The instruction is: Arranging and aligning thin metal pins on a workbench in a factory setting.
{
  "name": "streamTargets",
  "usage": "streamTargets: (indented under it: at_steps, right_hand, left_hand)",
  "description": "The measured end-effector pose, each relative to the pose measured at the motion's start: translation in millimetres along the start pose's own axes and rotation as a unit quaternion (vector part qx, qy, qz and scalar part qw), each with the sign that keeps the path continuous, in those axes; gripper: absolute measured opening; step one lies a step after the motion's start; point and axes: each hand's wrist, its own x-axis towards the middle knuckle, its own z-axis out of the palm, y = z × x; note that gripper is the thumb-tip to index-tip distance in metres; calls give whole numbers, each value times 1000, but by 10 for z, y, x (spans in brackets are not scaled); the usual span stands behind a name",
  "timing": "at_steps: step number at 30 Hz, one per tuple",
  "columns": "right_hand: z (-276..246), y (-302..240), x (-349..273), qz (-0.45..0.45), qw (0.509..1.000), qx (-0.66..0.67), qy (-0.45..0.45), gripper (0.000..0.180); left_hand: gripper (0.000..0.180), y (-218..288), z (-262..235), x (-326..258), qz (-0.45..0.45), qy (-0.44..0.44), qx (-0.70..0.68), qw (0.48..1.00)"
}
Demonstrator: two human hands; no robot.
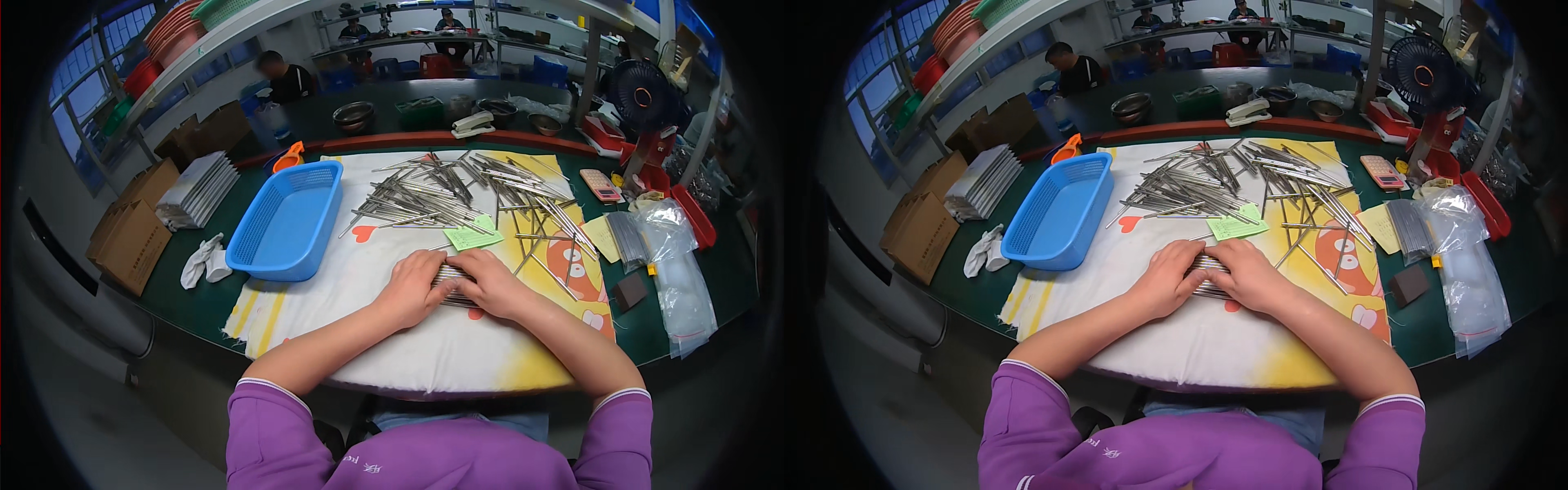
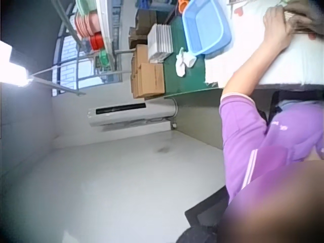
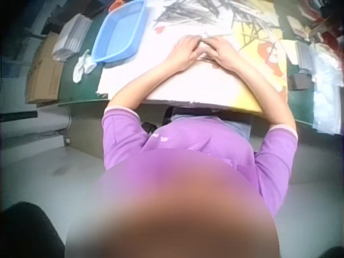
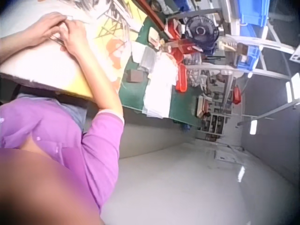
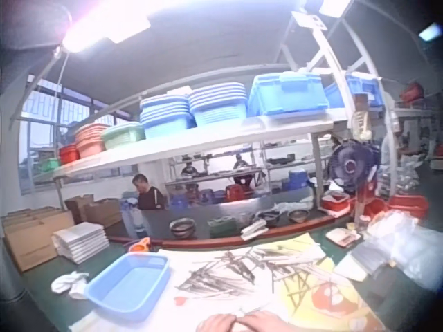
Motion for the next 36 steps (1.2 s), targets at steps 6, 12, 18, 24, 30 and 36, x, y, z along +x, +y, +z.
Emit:
streamTargets:
  at_steps: [6, 12, 18, 24, 30, 36]
  right_hand:
    - [-162, 231, 285, -22, 991, -122, 41, 38]
    - [-106, 558, 743, -23, 959, -283, 13, 47]
    - [-130, 878, 1024, -28, 930, -365, 47, 44]
    - [-350, 909, 1036, -101, 925, -356, 86, 29]
    - [-743, 361, 1234, 102, 957, -143, 230, 31]
    - [-286, 899, 1163, 68, 929, -340, 128, 52]
  left_hand:
    - [64, 8, 88, -101, 41, -14, 95, 995]
    - [62, -6, 129, -81, 48, -16, 47, 998]
    - [58, 21, 109, -97, 50, 1, 17, 999]
    - [55, 43, 29, -63, 37, -22, -2, 999]
    - [58, 121, -49, -28, 13, -58, 3, 998]
    - [68, 102, 63, -53, 64, -80, 96, 990]
